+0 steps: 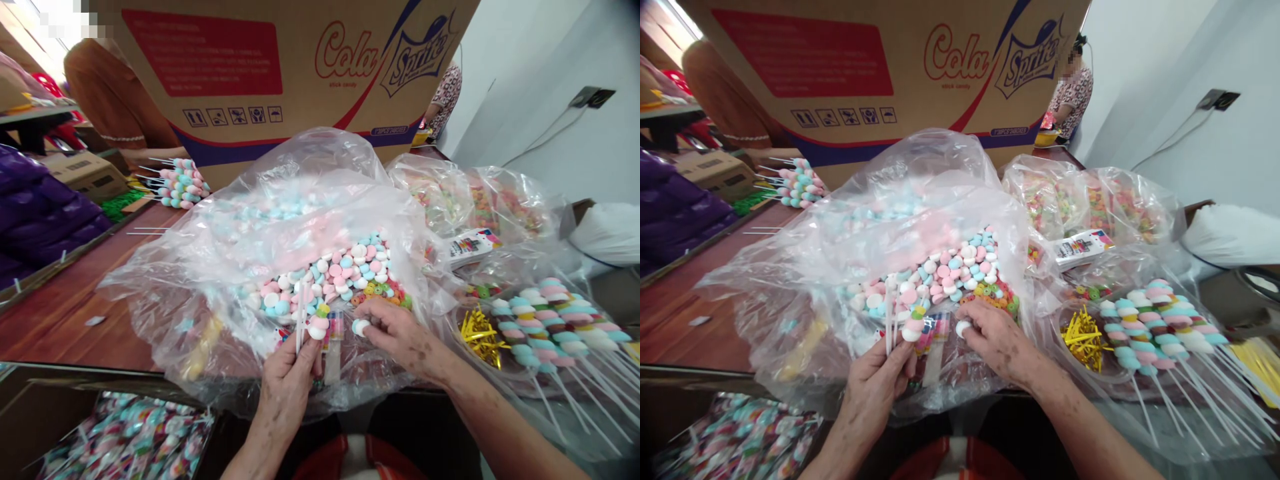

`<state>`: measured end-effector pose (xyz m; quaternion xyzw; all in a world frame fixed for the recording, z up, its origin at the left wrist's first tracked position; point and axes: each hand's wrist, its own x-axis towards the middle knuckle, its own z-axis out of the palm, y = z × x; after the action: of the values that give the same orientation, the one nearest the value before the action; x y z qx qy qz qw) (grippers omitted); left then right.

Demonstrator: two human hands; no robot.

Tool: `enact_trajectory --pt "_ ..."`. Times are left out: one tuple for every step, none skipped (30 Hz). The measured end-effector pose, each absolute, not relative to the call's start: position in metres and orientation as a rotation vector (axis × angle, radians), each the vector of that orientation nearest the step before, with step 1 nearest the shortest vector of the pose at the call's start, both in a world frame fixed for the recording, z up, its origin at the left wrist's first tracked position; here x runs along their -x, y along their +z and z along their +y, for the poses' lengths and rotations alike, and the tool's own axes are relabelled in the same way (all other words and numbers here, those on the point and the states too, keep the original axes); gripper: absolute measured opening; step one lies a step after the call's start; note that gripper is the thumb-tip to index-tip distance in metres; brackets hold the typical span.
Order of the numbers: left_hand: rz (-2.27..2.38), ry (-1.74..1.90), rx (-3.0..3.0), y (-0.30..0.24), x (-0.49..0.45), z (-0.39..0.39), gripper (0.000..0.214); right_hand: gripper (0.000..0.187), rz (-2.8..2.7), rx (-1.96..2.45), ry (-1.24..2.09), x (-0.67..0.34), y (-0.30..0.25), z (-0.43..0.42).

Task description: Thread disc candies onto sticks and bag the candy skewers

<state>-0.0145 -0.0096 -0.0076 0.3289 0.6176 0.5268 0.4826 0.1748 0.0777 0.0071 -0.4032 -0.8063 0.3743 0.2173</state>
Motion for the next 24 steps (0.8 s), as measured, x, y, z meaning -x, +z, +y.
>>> enact_trajectory --pt "1.502 1.282 -0.797 -0.007 0.014 -0.010 0.035 0.016 -2.264 1.108 1.017 -0.174 0.006 0.078" --pt "1.499 1.277 -0.795 -0.008 0.014 -0.010 0.035 0.016 -2.296 1.096 0.989 -0.173 0.005 0.079" --pt "1.498 1.272 -0.797 -0.008 0.014 -0.010 0.034 0.016 -2.325 1.085 0.956 -0.172 0.002 0.080" --pt "1.498 1.266 -0.802 -0.008 0.014 -0.010 0.033 0.017 -2.346 1.077 0.923 -0.170 0.000 0.081" --pt "1.496 1.263 -0.811 -0.008 0.014 -0.011 0.033 0.018 -2.360 1.076 0.896 -0.169 -0.002 0.082" --pt "1.497 1.260 -0.818 -0.009 0.014 -0.011 0.032 0.019 -2.368 1.082 0.875 -0.168 -0.004 0.083" --pt "1.497 1.259 -0.822 -0.009 0.014 -0.011 0.033 0.020 -2.374 1.092 0.856 -0.167 -0.005 0.084" --pt "1.499 1.259 -0.823 -0.010 0.014 -0.011 0.033 0.020 -2.382 1.105 0.841 -0.166 -0.006 0.085" --pt "1.501 1.259 -0.820 -0.010 0.014 -0.010 0.034 0.020 -2.389 1.115 0.829 -0.165 -0.005 0.086" --pt "1.503 1.259 -0.815 -0.010 0.015 -0.010 0.035 0.020 -2.392 1.124 0.819 -0.165 -0.005 0.087" --pt "1.501 1.259 -0.809 -0.011 0.015 -0.011 0.036 0.019 -2.392 1.129 0.815 -0.164 -0.003 0.088" --pt "1.497 1.261 -0.801 -0.011 0.015 -0.011 0.037 0.018 -2.387 1.135 0.818 -0.164 -0.002 0.089" --pt "1.491 1.263 -0.794 -0.011 0.015 -0.011 0.037 0.017 -2.379 1.142 0.828 -0.164 -0.001 0.089" --pt "1.487 1.267 -0.786 -0.011 0.015 -0.011 0.037 0.016 -2.369 1.149 0.841 -0.164 0.000 0.090" --pt "1.485 1.269 -0.779 -0.011 0.015 -0.011 0.036 0.015 -2.353 1.164 0.851 -0.164 0.000 0.090" --pt "1.485 1.270 -0.772 -0.010 0.015 -0.011 0.035 0.014 -2.332 1.189 0.853 -0.163 -0.001 0.091" --pt "1.486 1.269 -0.768 -0.010 0.015 -0.011 0.034 0.013 -2.311 1.218 0.838 -0.163 -0.001 0.091" --pt "1.489 1.267 -0.768 -0.010 0.015 -0.011 0.034 0.014 -2.295 1.243 0.806 -0.162 -0.002 0.091" --pt "1.491 1.265 -0.772 -0.010 0.014 -0.011 0.034 0.015 -2.292 1.258 0.759 -0.161 -0.003 0.091" --pt "1.496 1.264 -0.779 -0.010 0.014 -0.011 0.034 0.015 -2.303 1.260 0.704 -0.160 -0.004 0.091" --pt "1.501 1.263 -0.787 -0.009 0.014 -0.011 0.035 0.015 -2.333 1.241 0.652 -0.160 -0.004 0.090" --pt "1.507 1.264 -0.795 -0.009 0.014 -0.010 0.035 0.017 -2.377 1.197 0.611 -0.159 -0.004 0.089" --pt "1.510 1.264 -0.799 -0.010 0.014 -0.010 0.035 0.021 -2.425 1.143 0.579 -0.158 -0.004 0.088" --pt "1.509 1.265 -0.801 -0.010 0.014 -0.011 0.034 0.023 -2.469 1.089 0.557 -0.158 -0.003 0.087"
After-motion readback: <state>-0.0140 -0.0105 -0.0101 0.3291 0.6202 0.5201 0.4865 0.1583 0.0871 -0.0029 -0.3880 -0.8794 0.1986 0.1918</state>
